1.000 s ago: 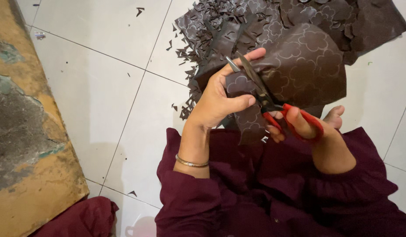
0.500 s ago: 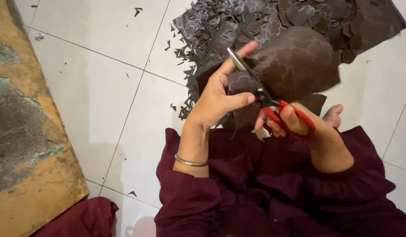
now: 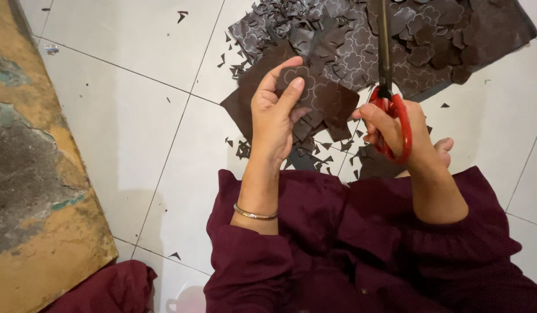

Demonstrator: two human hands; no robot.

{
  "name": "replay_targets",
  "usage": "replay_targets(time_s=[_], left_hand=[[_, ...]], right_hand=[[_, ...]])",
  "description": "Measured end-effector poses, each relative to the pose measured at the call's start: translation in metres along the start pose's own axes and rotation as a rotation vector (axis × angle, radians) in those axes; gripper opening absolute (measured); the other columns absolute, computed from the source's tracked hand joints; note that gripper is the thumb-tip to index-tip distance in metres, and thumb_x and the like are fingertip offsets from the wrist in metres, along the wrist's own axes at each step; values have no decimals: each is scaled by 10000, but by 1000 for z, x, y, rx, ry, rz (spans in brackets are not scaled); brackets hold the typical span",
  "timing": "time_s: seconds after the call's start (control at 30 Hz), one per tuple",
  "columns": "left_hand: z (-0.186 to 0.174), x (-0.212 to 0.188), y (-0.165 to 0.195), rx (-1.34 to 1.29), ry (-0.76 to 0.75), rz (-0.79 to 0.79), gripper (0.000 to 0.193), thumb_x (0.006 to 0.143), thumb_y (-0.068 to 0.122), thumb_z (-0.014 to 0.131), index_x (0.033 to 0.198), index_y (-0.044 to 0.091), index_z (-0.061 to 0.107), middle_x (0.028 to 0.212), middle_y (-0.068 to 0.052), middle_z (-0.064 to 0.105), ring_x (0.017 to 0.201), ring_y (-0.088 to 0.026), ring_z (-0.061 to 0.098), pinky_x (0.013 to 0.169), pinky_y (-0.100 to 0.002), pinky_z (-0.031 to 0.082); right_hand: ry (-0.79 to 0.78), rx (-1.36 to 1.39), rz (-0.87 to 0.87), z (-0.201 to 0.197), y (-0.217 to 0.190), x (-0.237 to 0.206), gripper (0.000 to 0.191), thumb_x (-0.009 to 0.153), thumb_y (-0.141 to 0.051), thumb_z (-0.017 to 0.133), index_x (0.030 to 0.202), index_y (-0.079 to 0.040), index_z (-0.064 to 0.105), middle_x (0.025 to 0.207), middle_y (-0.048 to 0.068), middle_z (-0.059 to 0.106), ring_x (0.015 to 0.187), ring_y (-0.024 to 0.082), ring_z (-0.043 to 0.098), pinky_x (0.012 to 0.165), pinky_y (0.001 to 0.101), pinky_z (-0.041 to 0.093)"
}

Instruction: The person sits on a tiled floor and uses red-handled scissors to cut flower-shaped pieces from a brown patterned fabric. The person repeatedly picks up fabric pieces, cuts along the pattern outlines, and places the cut shapes onto a growing pile on the floor.

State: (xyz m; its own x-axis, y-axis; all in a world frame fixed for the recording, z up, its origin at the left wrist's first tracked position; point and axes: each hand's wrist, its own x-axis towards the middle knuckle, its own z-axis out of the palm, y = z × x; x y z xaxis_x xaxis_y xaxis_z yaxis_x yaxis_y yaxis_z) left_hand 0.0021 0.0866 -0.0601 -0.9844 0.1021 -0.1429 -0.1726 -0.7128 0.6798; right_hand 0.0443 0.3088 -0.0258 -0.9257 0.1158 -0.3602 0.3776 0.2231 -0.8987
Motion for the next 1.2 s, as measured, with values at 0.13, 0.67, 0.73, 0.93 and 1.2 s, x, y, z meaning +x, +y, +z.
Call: replay_targets(time_s=[0.13,0.67,0.73,0.93,1.2], left_hand=[[-1,-1,3,-66,18,-13,307,1018,75,668,1321,34,643,1058,-48,723,876,-114,717,702,-280,639],[2,-5,0,466,101,218,215,949,16,799,1152,24,728,948,9,671,801,-43,568,709,-199,481],[2,-5,0,501,66,201,198,943,19,780,1126,29,705,973,11,700,827,-42,606,740,-193,517],[2,-8,2,474,-158,-41,423,875,-4,659,1290,76,640,973,68,589,787,-11,557,654,-190,521],[1,-9,-5,574,-238,-114,247,894,-26,596,1109,4,712,935,-4,729,790,-44,644,693,-201,510]], right_hand=[[-16,-71,-21,2,-2,5,326,992,-268,692,778,-39,601,654,26,592,571,99,578,543,244,474],[122,77,-244,-3,-7,0,170,996,-104,642,867,7,638,674,29,593,553,99,551,556,252,492],[160,109,-277,-4,-6,-2,157,1003,-104,645,892,7,645,687,26,593,567,95,555,573,248,508],[238,99,-405,-8,-5,-2,164,1045,-117,636,960,19,668,720,40,599,597,99,559,605,258,540],[241,101,-408,-8,-5,-2,169,1056,-119,638,983,28,678,755,42,624,633,107,591,644,258,540]])
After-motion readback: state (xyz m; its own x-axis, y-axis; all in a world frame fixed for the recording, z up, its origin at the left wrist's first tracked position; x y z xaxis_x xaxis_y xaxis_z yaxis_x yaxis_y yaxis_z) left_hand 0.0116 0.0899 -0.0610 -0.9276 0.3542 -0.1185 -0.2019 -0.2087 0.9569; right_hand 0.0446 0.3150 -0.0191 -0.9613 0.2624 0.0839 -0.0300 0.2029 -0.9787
